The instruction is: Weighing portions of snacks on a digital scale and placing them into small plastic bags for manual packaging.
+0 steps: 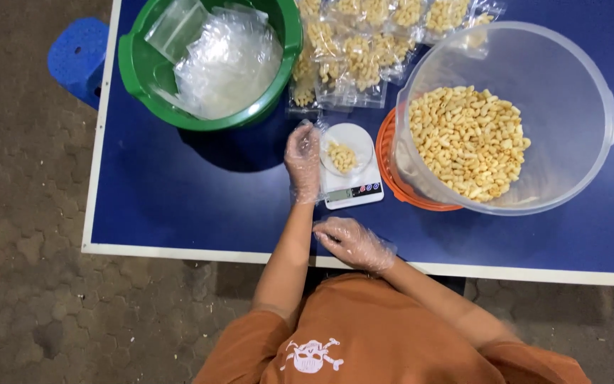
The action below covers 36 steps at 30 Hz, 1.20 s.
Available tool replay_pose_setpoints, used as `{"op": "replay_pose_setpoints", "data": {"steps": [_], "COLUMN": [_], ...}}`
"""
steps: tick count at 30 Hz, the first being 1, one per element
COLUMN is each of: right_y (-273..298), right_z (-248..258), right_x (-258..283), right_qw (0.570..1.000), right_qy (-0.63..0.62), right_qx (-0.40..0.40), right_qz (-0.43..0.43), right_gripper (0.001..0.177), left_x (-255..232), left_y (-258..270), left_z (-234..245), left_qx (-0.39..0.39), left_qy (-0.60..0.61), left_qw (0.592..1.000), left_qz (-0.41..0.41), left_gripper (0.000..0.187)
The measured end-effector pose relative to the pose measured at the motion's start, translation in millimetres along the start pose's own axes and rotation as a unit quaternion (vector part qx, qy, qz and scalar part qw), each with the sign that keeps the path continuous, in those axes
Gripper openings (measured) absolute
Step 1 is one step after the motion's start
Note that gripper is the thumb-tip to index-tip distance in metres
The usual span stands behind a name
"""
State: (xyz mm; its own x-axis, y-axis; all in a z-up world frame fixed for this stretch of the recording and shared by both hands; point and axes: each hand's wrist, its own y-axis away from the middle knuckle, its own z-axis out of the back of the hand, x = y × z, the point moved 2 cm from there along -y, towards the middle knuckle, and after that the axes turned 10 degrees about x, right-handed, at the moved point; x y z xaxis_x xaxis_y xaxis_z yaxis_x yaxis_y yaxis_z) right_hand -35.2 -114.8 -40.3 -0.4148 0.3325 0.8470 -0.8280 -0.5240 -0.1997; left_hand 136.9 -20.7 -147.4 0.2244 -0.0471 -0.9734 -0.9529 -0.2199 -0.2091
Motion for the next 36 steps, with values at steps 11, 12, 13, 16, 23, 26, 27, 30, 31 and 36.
{"op": "replay_pose_setpoints", "data": {"steps": [11,12,13,16,23,26,27,30,31,36], "right_y": [14,9,10,17,30,35,37,39,39,44], "right_z": [-9,-7,-7,-12,-23,-27,-27,-20,-22,-17], "right_x": [-11,-12,-14,-18,-43,-56,-61,-60,-63,-80], "right_qw": [0.999,0.999,0.999,0.996,0.992,0.997,0.998,0.999,0.999,0.995], "right_qy": [0.033,0.047,0.050,0.084,0.118,0.063,0.031,0.005,0.001,-0.074], "right_qx": [-0.013,-0.017,-0.015,-0.018,-0.030,-0.041,-0.043,-0.036,-0.034,0.054], "right_qz": [0.004,0.008,0.011,0.024,0.035,0.031,0.026,0.020,0.025,-0.027], "right_gripper": [0.012,0.008,0.008,0.018,0.040,0.036,0.033,0.031,0.031,0.030], "left_x": [-6,-7,-5,-4,-10,-17,-20,-2,-9,-36], "left_y": [5,-1,0,4,6,7,6,2,1,6], "left_z": [25,28,32,42,40,39,38,36,38,30], "left_qx": [0.009,0.005,0.002,-0.006,0.052,0.073,0.078,0.077,0.073,0.083], "left_qy": [0.002,0.004,0.006,0.034,0.075,0.053,0.043,0.031,0.027,-0.075], "left_qw": [1.000,1.000,1.000,0.999,0.996,0.996,0.996,0.996,0.997,0.994], "left_qz": [-0.001,-0.003,-0.006,0.007,0.008,0.007,0.008,0.010,0.008,-0.009], "left_gripper": [0.037,0.034,0.034,0.033,0.041,0.038,0.034,0.034,0.034,0.029]}}
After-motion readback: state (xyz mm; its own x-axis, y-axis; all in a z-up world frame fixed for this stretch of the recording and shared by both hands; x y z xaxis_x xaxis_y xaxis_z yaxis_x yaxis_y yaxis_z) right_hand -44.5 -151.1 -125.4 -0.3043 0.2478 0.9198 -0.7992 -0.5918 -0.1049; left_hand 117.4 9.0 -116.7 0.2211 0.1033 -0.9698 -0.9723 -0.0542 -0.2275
